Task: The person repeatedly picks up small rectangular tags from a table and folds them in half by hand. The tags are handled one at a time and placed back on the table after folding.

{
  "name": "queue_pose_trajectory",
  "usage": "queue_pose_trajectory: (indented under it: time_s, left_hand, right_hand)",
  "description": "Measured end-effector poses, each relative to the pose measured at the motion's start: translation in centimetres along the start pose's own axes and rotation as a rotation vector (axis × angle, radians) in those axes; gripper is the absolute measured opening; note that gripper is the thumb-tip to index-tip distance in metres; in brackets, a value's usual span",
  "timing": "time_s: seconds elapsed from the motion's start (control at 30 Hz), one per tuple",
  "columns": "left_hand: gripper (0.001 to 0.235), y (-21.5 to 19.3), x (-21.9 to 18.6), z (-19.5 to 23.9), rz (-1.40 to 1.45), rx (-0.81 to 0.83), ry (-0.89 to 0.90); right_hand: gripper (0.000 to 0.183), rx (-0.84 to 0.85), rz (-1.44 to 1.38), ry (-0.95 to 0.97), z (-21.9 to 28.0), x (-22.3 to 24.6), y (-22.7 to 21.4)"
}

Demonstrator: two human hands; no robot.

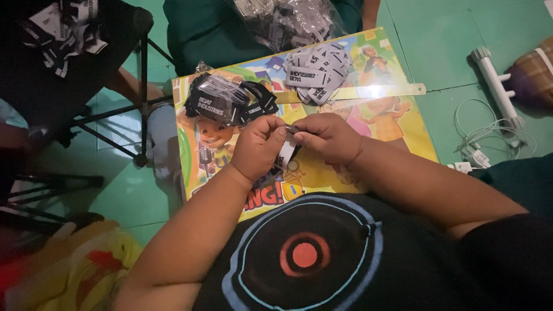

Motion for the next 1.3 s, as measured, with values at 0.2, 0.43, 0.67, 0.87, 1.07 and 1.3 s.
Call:
queue_pose_trajectory:
  time_s: [0.2,0.43,0.67,0.87,1.07,1.3]
  left_hand:
    - [0.011,0.0,0.1,-0.1,-0.01,-0.009,0.007]
    - [0.011,-0.2,0.8,-0.2,-0.081,-0.01,0.045]
    - [0.015,0.4,-1.5,0.4,-0.276,0.014,0.217]
    - [0.021,0.8,-2.2,0.2,-0.891,0.083,0.518]
    - [0.04,0.9,-1.1,-0.5,-1.427,0.279,-0.054]
    - [0.029,0.1,1.5,-1.0,-1.354,0.24,0.131]
  right_hand:
    - [0.018,-0.006,0.011,-0.044,-0.2,1.2,-0.1]
    - [0.019,-0.148,-0.144,-0.066,-0.3,1.2,-2.0]
    - [0.009,-0.098,-0.072,0.227,-1.3,4.8,-2.2]
    - [0.028,-0.295,0.189,0.633,-3.4,3.1,-8.9]
    - [0.042,-0.402,0.358,0.753,-2.5,0.3,-10.2]
    - [0.042,-0.432,0.328,0.647,-2.3,-2.7,-10.2]
Point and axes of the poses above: each hand's wrist, its own z-axis away from the middle knuckle, its own y-axis out of the palm, x = y × z, the point moved 5 cm from there along -z, towards the middle knuckle, and after that the axes turned 9 degrees about z, right-handed, at the moved point
